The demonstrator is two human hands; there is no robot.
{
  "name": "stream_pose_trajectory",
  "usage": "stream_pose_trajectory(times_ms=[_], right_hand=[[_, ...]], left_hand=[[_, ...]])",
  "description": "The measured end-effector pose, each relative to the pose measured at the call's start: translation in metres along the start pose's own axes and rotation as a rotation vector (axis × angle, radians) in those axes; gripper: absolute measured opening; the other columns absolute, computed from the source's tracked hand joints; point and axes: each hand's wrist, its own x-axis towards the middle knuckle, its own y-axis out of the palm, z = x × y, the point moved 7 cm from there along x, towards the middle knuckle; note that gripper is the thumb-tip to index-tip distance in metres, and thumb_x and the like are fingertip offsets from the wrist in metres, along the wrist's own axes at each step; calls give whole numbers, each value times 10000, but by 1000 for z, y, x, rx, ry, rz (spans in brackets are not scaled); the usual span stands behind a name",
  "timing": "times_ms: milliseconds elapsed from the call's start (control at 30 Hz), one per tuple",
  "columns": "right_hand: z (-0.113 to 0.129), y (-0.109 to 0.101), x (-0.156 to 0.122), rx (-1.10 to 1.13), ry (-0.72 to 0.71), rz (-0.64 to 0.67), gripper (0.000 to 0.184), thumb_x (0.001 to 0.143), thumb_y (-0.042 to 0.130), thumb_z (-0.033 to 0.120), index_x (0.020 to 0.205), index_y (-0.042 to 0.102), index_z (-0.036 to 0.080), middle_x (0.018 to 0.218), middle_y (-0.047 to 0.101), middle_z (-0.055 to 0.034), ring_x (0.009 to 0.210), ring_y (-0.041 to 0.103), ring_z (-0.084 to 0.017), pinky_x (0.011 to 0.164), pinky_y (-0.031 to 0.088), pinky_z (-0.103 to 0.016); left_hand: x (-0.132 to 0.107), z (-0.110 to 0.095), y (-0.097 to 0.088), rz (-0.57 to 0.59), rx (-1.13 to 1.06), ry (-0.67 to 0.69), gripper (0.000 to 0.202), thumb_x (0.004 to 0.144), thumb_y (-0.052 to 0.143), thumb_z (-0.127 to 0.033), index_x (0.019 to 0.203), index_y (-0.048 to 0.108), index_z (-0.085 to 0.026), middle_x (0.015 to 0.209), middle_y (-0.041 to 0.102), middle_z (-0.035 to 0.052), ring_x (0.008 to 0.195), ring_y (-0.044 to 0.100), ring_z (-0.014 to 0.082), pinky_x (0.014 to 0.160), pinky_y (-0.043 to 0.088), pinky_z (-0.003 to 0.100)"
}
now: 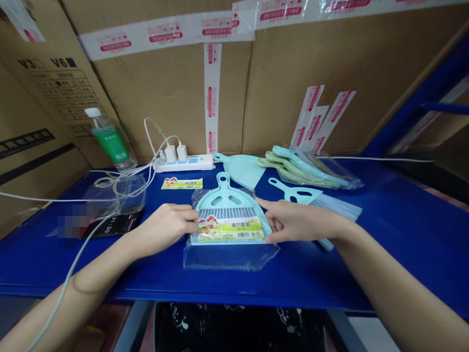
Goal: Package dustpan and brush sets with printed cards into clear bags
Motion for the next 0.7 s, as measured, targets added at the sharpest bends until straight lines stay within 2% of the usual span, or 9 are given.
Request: stream_pose_trajectory(times_ms=[133, 200, 400, 700], right_hand=[[-3, -1, 1, 79, 37, 11, 623, 801, 553, 374, 1326, 344, 111, 698, 612, -6, 611, 615, -172, 522, 437, -262], [-5, -1, 2, 89, 61, 4, 593, 817, 526, 371, 1318, 345, 110, 715, 614, -18, 607, 622, -176, 525, 446, -272], [-5, -3, 6, 69, 47, -45, 602, 724, 624, 322, 1254, 412, 130, 703, 627, -11, 646, 621, -191, 539, 440, -277], [-7, -5, 8, 37, 39, -68, 661, 667, 674, 352, 1236, 424, 128, 758, 643, -27, 695, 609, -207, 570, 428, -284]], left_hand=[[1, -1, 0, -10, 20, 19, 428, 936, 271, -98, 700, 616, -186, 716, 608, 9, 632, 513, 134, 581, 378, 243], [1, -1, 1, -10, 42, 13, 427, 935, 271, -103, 696, 615, -186, 720, 608, 11, 628, 510, 136, 583, 383, 247], [-1, 3, 4, -17, 103, -31, 382, 916, 304, -107, 701, 610, -187, 740, 616, 17, 624, 516, 137, 572, 396, 246], [-1, 7, 13, -10, 174, -103, 298, 830, 368, -43, 790, 623, -193, 827, 653, 26, 671, 571, 151, 586, 433, 256]])
